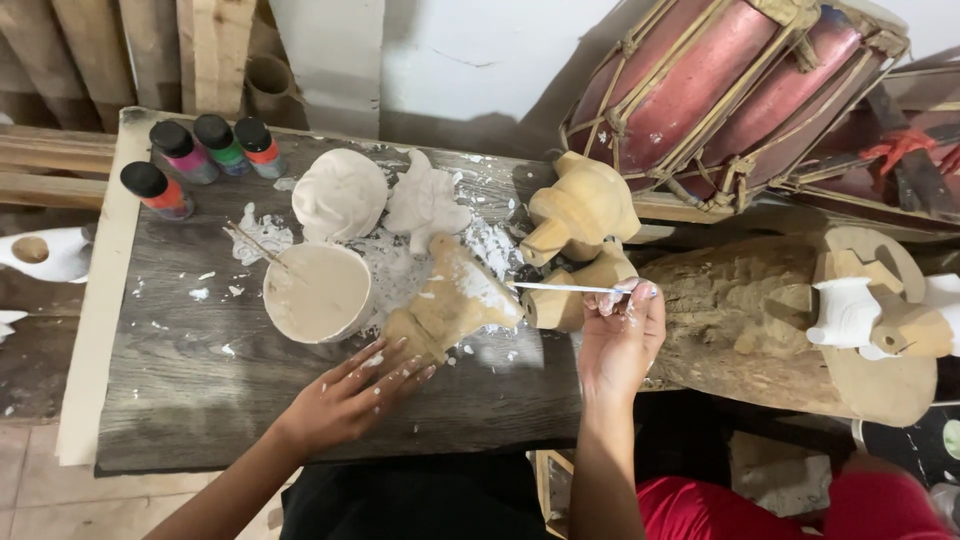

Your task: Applying a white coating or plaster to wooden toy components using a small stick and hands.

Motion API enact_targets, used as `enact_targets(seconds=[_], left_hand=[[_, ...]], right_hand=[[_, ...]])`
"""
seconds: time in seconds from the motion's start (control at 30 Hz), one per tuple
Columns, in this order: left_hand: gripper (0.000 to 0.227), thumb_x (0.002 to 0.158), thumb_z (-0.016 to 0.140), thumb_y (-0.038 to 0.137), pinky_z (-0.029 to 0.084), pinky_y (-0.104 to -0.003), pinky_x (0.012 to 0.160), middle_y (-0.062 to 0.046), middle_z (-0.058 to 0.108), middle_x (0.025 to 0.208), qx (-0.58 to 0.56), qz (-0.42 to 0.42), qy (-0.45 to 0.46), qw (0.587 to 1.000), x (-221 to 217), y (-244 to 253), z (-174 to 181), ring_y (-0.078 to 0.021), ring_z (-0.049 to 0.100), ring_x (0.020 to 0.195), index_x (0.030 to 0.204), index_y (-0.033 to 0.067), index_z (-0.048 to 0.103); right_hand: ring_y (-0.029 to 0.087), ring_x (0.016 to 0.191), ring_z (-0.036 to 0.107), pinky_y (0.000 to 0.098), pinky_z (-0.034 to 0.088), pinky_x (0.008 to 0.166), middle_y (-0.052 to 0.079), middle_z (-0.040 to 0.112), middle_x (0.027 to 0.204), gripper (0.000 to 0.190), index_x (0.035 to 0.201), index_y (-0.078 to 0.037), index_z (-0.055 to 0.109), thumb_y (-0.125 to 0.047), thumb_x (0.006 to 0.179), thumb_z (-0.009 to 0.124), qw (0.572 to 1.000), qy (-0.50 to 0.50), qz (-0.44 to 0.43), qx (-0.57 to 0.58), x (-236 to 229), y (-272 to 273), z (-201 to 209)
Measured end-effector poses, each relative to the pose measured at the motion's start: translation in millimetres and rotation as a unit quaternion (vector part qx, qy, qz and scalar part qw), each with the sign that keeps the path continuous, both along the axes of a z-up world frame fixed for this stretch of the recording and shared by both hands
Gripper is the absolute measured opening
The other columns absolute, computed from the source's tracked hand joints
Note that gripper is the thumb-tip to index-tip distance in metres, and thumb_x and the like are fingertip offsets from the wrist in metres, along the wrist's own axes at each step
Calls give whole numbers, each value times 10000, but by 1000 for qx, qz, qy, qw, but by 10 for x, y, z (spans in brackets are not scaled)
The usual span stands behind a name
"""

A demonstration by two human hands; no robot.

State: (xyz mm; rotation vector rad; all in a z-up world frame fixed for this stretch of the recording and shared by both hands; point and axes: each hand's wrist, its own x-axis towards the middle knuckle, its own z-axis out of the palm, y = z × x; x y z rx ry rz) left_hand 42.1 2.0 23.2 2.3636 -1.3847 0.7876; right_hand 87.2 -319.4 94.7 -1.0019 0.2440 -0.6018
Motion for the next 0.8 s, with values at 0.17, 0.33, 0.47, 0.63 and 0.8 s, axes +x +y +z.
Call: enact_targets(seconds=[0.17,0.33,0.47,0.63,0.8], left_hand=[[448,1100,326,117,391,-432,1192,-26,486,1535,-9,24,34,999,-43,-35,124,-298,463,1429,1515,146,494],[659,1012,731,405,539,-442,1079,-177,478,1532,-78,87,52,992,-107,-251,-80,-412,500,1417,1523,113,435],[702,938,751,570,595,-479,977,-147,448,1511,-105,189,73,974,-143,-434,-7,-377,504,1415,1479,201,497],[520,942,727,532,528,-471,1026,-168,543,1393,-136,221,89,962,-104,-529,57,-410,542,1357,1296,163,636],[646,908,801,501,495,-448,1102,-197,529,1438,-159,197,111,961,-69,-526,-10,-369,512,1404,1382,122,579]], right_hand=[[117,655,515,264,496,661,22,552,722,231,897,-80,625,-280,995,688,1000,2,8,13,9,46,4],[128,671,529,269,496,679,21,563,719,233,894,-83,624,-280,1010,672,999,-4,43,7,-25,67,10],[116,688,565,257,521,669,13,602,756,231,930,-81,653,-299,992,700,1000,8,23,-7,-14,44,-66],[84,735,590,201,501,693,15,648,880,178,1030,-71,652,-224,1082,579,988,-36,88,-125,-31,135,-49],[113,677,620,221,510,605,22,641,812,281,936,-86,629,-235,1118,475,908,31,58,-413,-72,282,42]])
